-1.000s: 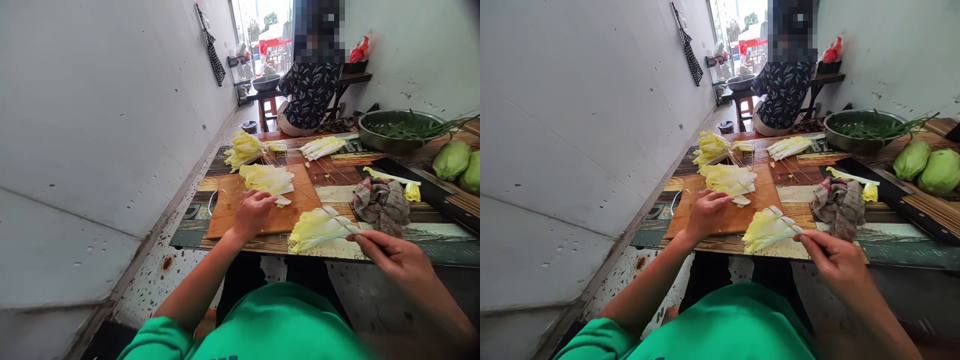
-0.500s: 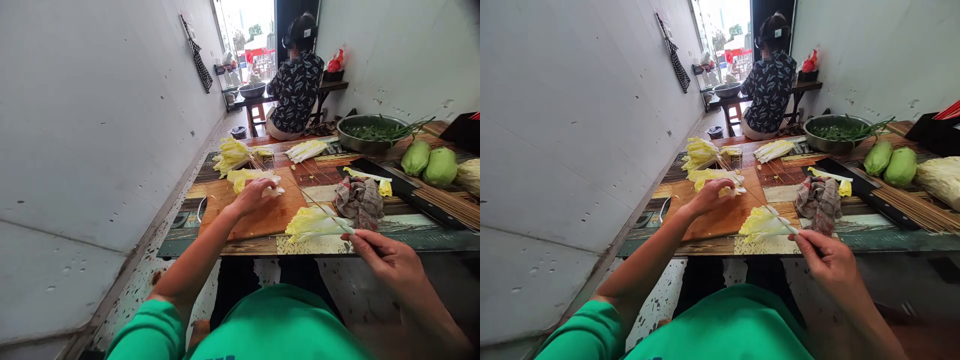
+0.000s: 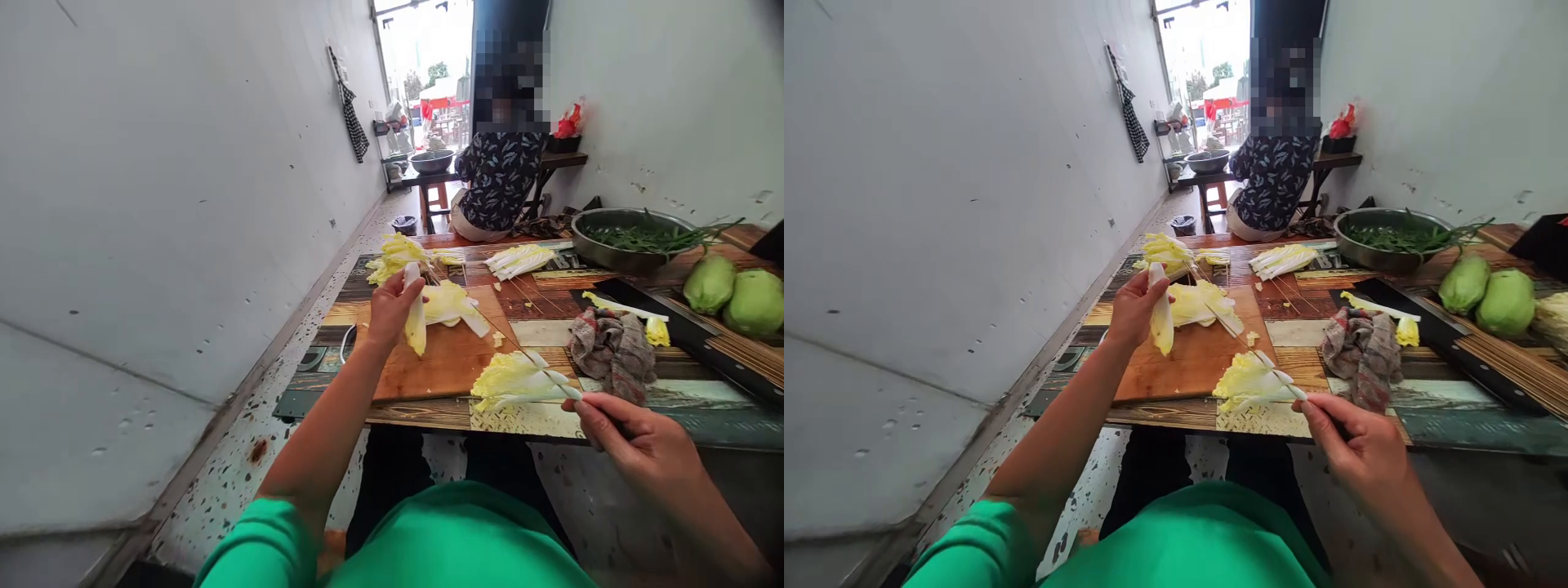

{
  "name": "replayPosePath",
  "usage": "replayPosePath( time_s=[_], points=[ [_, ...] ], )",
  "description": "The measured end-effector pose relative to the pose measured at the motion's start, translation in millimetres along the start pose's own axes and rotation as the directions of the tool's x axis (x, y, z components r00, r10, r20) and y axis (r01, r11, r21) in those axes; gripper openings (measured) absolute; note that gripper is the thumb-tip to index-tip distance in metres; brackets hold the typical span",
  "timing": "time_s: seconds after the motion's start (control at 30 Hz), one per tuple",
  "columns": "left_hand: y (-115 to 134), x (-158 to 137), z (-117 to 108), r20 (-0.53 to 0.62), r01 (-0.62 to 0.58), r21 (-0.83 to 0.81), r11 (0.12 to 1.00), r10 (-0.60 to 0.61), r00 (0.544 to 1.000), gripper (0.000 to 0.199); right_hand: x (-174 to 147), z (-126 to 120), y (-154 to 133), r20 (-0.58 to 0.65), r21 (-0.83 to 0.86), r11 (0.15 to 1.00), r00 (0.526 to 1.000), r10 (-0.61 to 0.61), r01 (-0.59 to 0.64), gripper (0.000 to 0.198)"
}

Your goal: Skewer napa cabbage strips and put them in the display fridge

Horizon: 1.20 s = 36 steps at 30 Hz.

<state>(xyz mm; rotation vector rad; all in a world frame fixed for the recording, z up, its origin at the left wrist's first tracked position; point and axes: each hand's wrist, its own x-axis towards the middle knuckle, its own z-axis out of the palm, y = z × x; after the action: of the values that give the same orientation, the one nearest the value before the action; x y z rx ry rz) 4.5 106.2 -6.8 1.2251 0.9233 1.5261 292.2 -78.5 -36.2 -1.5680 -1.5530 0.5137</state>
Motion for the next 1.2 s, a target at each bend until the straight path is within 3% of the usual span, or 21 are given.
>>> replayPosePath(
  time_s=[0.07,0.17,0.4,0.57,0.7,1.0,1.2],
  points=[
    [6.7,-11.1,-9.8,0.043,0.155,-0.056,0.986,-0.153,0.987,0.062,2.2,1.6,-3.2,0.039,0.002,1.000,0.999,-0.020,0.020,0.041],
    [11.2,-34.4,-20.8,0.164,0.363,-0.130,0.923,-0.341,0.926,0.066,7.4,6.1,-7.4,0.131,0.016,0.998,0.989,-0.070,0.068,0.038],
    [8.4,-65.1,-27.9,0.144,0.515,-0.293,0.805,-0.495,0.857,0.043,20.0,18.3,-17.6,0.199,-0.008,0.982,0.963,-0.182,0.188,0.033],
    [18.5,-71.2,-28.7,0.176,0.535,-0.314,0.785,-0.505,0.845,0.023,21.9,18.4,-26.8,0.219,-0.027,0.973,0.951,-0.217,0.228,0.032],
    [23.5,-75.0,-28.6,0.188,0.536,-0.311,0.785,-0.502,0.844,0.019,22.7,18.3,-30.9,0.210,-0.041,0.971,0.952,-0.222,0.236,0.031],
    [25.2,-77.0,-26.8,0.212,0.532,-0.314,0.786,-0.488,0.847,0.033,24.7,21.4,-24.5,0.206,-0.027,0.980,0.961,-0.186,0.196,0.042],
    [23.9,-79.3,-25.4,0.170,0.481,-0.277,0.832,-0.451,0.876,0.042,26.0,18.0,-19.5,0.230,-0.052,0.983,0.960,-0.161,0.178,0.053]
  ],
)
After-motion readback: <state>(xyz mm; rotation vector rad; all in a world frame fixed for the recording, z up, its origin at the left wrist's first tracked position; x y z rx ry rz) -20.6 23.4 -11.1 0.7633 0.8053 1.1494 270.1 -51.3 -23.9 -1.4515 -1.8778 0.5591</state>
